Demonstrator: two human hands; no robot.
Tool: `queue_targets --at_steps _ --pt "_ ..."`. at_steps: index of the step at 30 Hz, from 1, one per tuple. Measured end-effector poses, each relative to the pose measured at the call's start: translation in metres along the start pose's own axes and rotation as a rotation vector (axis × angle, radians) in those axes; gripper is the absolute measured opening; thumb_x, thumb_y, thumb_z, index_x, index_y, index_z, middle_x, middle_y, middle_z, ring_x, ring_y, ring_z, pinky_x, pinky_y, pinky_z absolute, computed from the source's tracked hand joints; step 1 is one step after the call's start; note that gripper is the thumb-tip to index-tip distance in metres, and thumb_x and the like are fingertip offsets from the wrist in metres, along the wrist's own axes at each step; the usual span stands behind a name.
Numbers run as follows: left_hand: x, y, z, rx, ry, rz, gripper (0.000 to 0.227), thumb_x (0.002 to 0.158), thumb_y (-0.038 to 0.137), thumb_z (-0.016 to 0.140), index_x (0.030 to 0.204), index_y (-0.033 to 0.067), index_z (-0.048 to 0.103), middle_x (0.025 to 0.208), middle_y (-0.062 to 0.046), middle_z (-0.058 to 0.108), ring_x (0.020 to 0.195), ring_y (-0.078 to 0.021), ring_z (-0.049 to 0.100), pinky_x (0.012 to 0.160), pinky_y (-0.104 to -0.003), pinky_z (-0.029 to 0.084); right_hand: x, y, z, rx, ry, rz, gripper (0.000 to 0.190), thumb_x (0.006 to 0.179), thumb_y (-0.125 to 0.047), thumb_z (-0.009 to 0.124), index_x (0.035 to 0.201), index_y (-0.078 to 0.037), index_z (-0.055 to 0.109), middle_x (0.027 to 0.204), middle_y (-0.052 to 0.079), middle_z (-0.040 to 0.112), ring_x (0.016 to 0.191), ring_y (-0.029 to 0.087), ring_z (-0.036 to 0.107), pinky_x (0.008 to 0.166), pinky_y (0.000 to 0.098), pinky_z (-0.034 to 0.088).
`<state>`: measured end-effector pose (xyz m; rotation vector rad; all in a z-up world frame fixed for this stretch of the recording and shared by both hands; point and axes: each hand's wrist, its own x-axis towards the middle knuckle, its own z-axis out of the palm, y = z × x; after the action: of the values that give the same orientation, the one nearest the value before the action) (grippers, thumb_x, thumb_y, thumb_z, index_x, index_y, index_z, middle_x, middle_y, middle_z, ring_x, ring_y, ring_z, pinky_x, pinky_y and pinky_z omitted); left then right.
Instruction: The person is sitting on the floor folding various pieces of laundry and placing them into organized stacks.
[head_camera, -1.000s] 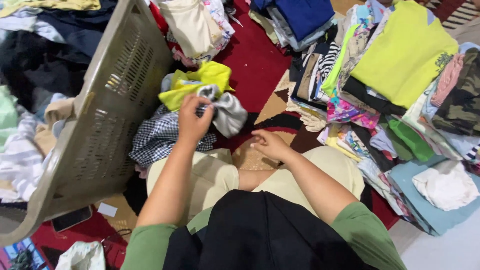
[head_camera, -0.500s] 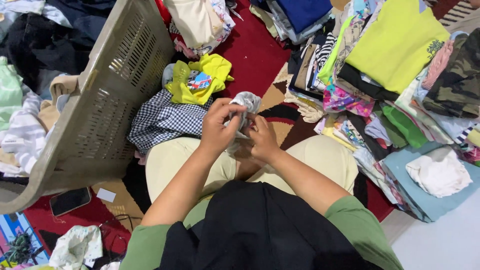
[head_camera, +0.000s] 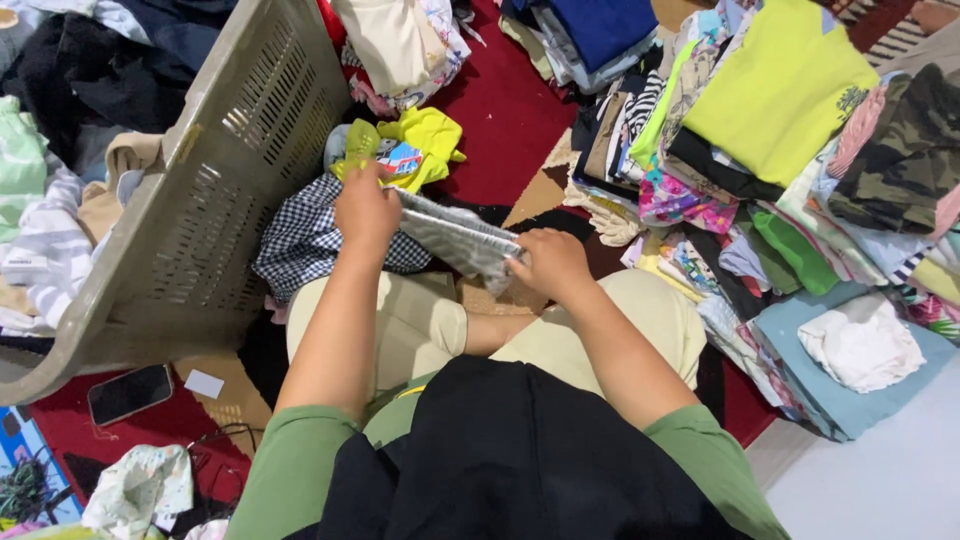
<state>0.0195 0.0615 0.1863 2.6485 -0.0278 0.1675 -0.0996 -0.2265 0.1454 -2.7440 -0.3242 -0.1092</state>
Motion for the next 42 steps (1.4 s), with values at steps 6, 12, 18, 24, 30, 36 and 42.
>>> queue_targets --at_steps 6,12,18,24,30,36,42 --pt "0.028 0.026 0.058 -1.289 0.050 -0.143 0.021 0.096 0.008 0.058 0.114 0.0175 0.063 0.111 -0.005 0.066 0.091 -0.0160 0.070 0.075 -0.029 0.062 0.005 0.021 -0.010 -0.165 0.714 -0.124 0.022 0.088 -0.031 0.081 0.097 -0.014 0.073 0.096 0.005 0.071 0.099 0.029 0.070 0.099 0.0461 0.049" --pt "-0.020 0.042 0.076 -1.447 -0.015 -0.385 0.013 0.101 0.018 0.060 0.113 0.0194 0.055 0.115 -0.003 0.064 0.097 -0.0196 0.072 0.080 -0.037 0.066 -0.011 0.024 -0.002 -0.143 0.679 -0.204 0.016 0.082 -0.020 0.086 0.085 -0.014 0.072 0.095 0.003 0.072 0.096 0.026 0.070 0.095 0.0466 0.051" --pt "-0.051 -0.076 0.214 -0.041 -0.471 -0.031 0.010 0.085 0.027 0.073 0.093 0.0220 0.069 0.091 -0.001 0.071 0.093 -0.0245 0.074 0.080 -0.041 0.061 -0.012 0.063 0.092 -0.173 -0.519 0.269 0.036 0.080 -0.038 0.081 0.096 -0.006 0.080 0.090 0.017 0.076 0.093 0.038 0.076 0.079 0.0531 0.061" --pt "-0.074 0.003 0.141 0.263 -0.687 0.298 0.066 0.092 0.032 0.074 0.151 0.0248 0.044 0.142 -0.014 0.049 0.124 -0.0342 0.063 0.095 -0.048 0.057 0.011 0.035 0.065 -0.048 -0.568 0.370 0.047 0.098 -0.041 0.060 0.108 0.001 0.077 0.099 0.023 0.076 0.100 0.039 0.075 0.086 0.0539 0.059" --pt "-0.070 -0.018 0.191 0.437 -0.653 0.558 0.036 0.093 0.036 0.070 0.127 0.0235 0.068 0.136 -0.006 0.055 0.127 -0.0293 0.055 0.093 -0.045 0.051 0.012 0.048 0.078 0.026 -0.341 0.292 0.023 0.089 -0.019 0.068 0.093 0.004 0.071 0.087 0.020 0.072 0.089 0.038 0.075 0.080 0.0470 0.062" --pt "-0.083 0.016 0.155 0.092 -0.580 0.556 0.040 0.108 0.041 0.053 0.127 0.0093 0.066 0.140 -0.014 0.062 0.132 -0.0308 0.060 0.105 -0.046 0.047 0.010 0.021 0.053 0.144 -0.132 -0.137 0.015 0.088 -0.002 0.062 0.087 -0.003 0.076 0.100 0.015 0.070 0.095 0.037 0.069 0.086 0.0445 0.058" --pt "-0.068 0.019 0.130 -0.638 0.038 0.254 0.013 0.093 0.008 0.066 0.082 0.0120 0.071 0.071 -0.008 0.065 0.073 -0.0310 0.068 0.067 -0.038 0.052 0.014 0.045 0.066 -0.171 0.356 -0.088 0.015 0.073 -0.014 0.072 0.085 -0.023 0.076 0.104 0.000 0.060 0.096 0.028 0.062 0.075 0.0406 0.050"
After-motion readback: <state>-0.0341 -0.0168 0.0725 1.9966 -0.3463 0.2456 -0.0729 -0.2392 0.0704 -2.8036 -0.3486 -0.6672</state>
